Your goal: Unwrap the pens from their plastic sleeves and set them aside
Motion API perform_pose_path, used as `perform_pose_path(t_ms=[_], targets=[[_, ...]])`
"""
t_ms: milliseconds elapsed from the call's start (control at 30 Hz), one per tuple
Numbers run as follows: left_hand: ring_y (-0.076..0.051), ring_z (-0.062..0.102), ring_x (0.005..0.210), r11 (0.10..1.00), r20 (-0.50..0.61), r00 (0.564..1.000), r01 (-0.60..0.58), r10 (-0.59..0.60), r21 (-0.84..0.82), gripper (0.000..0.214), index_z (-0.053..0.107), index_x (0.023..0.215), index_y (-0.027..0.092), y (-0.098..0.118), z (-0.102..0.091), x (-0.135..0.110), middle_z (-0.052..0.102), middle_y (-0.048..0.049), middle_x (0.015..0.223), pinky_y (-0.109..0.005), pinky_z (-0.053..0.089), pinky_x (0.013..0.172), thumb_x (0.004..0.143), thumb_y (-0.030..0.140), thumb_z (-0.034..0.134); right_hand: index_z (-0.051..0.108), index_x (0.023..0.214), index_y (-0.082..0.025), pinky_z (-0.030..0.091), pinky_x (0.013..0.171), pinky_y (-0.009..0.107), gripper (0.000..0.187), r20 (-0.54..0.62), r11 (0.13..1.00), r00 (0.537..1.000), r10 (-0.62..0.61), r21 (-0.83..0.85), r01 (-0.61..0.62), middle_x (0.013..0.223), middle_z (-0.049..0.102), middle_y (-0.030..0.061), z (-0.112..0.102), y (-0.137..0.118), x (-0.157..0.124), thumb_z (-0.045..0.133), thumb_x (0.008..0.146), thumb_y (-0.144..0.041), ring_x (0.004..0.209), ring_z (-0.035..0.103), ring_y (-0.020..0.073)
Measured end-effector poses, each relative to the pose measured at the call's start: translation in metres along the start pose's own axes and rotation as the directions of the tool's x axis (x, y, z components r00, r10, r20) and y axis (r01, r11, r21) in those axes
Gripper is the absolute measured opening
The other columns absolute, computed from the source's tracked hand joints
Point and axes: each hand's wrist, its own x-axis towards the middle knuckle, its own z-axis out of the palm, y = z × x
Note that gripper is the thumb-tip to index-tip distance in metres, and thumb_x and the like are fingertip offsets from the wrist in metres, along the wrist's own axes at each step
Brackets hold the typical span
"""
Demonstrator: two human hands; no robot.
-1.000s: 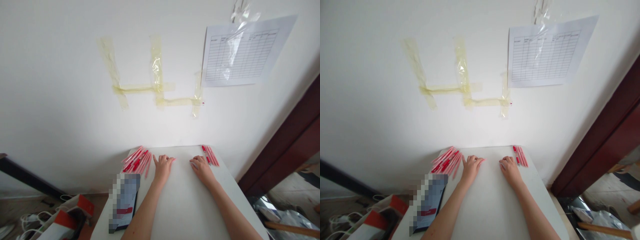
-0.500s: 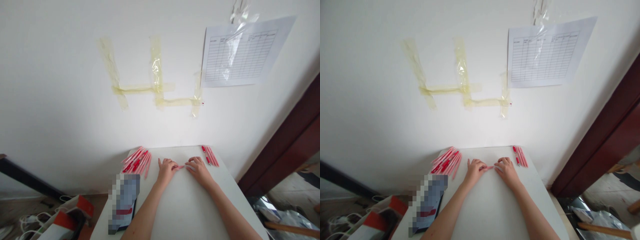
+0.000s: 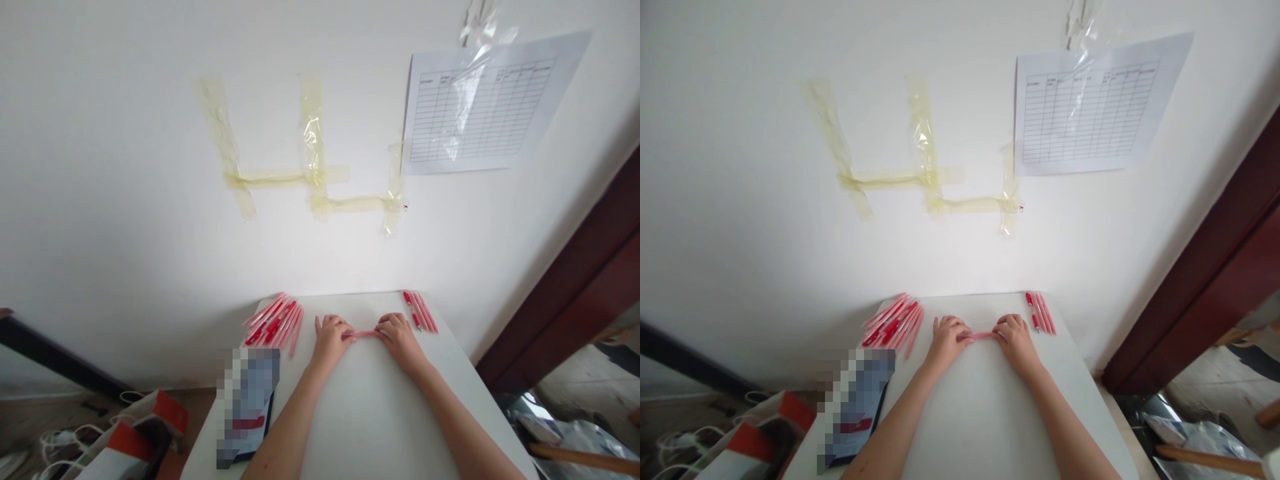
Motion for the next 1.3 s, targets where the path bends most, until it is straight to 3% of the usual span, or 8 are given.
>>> perform_pose_path(t_ms=[233, 433, 667, 933, 1133, 1300], targets=[[-0.022, 0.053, 0.114, 1.0, 0.006, 1.0, -0.016, 0.016, 0.004, 0.007, 0.076, 0.088, 0.031, -0.002, 0.001, 0.0, 0.069, -0.0012, 0.104, -0.061, 0.011, 0.118, 0.082, 0.034, 0.073, 0.073, 0.113, -0.033, 0.047, 0.094, 0.046, 0.024, 0.032, 1.0, 0.999, 0.0, -0.012, 0.0, 0.115, 0.065, 0.0091, 0.003, -0.001, -0.002, 0.056, 0.096, -0.036, 0.113, 0.053, 0.0273], [-0.022, 0.056, 0.113, 1.0, -0.012, 1.0, -0.021, 0.021, -0.012, 0.01, 0.076, 0.092, 0.031, -0.001, 0.002, 0.001, 0.071, -0.0008, 0.1, -0.06, 0.013, 0.118, 0.082, 0.032, 0.073, 0.077, 0.101, -0.033, 0.044, 0.098, 0.049, 0.02, 0.007, 0.998, 1.0, -0.027, -0.057, 0.027, 0.113, 0.066, 0.0081, -0.001, -0.004, 0.0, 0.059, 0.094, -0.03, 0.113, 0.051, 0.0281], [-0.022, 0.059, 0.11, 0.998, 0.003, 1.0, 0.005, -0.005, -0.057, 0.012, 0.078, 0.093, 0.035, 0.005, -0.001, 0.003, 0.075, -0.0004, 0.096, -0.06, 0.008, 0.12, 0.082, 0.035, 0.073, 0.077, 0.093, -0.038, 0.023, 0.112, 0.064, 0.017, -0.121, 0.984, 0.992, -0.039, -0.175, 0.018, 0.107, 0.069, 0.0034, -0.009, -0.01, 0.003, 0.063, 0.091, -0.029, 0.118, 0.047, 0.0315], [-0.021, 0.062, 0.107, 0.99, 0.014, 1.0, 0.007, -0.005, -0.138, 0.012, 0.079, 0.092, 0.036, 0.008, -0.006, 0.004, 0.075, -0.0007, 0.091, -0.063, 0.008, 0.12, 0.084, 0.032, 0.07, 0.077, 0.09, -0.038, 0.011, 0.115, 0.065, 0.026, -0.156, 0.978, 0.986, -0.06, -0.209, 0.027, 0.102, 0.072, -0.0012, -0.013, -0.014, 0.003, 0.059, 0.092, -0.02, 0.122, 0.046, 0.0316], [-0.022, 0.067, 0.098, 0.972, 0.052, 0.999, 0.026, -0.014, -0.234, 0.016, 0.08, 0.093, 0.034, 0.015, -0.012, 0.001, 0.078, -0.0018, 0.091, -0.066, 0.006, 0.118, 0.088, 0.033, 0.065, 0.076, 0.092, -0.038, 0.012, 0.114, 0.065, 0.031, -0.179, 0.978, 0.982, -0.065, -0.209, 0.027, 0.102, 0.072, -0.0009, -0.016, -0.015, 0.002, 0.055, 0.093, -0.015, 0.125, 0.046, 0.031], [-0.024, 0.066, 0.105, 0.97, 0.001, 0.999, 0.035, -0.036, -0.242, 0.015, 0.079, 0.094, 0.033, 0.015, -0.012, 0.0, 0.077, -0.0021, 0.096, -0.067, 0.008, 0.118, 0.086, 0.032, 0.066, 0.075, 0.102, -0.038, 0.019, 0.115, 0.064, 0.019, -0.207, 0.983, 0.977, -0.05, -0.181, 0.012, 0.109, 0.069, 0.0031, -0.015, -0.015, 0.002, 0.063, 0.092, -0.028, 0.122, 0.047, 0.0315]])
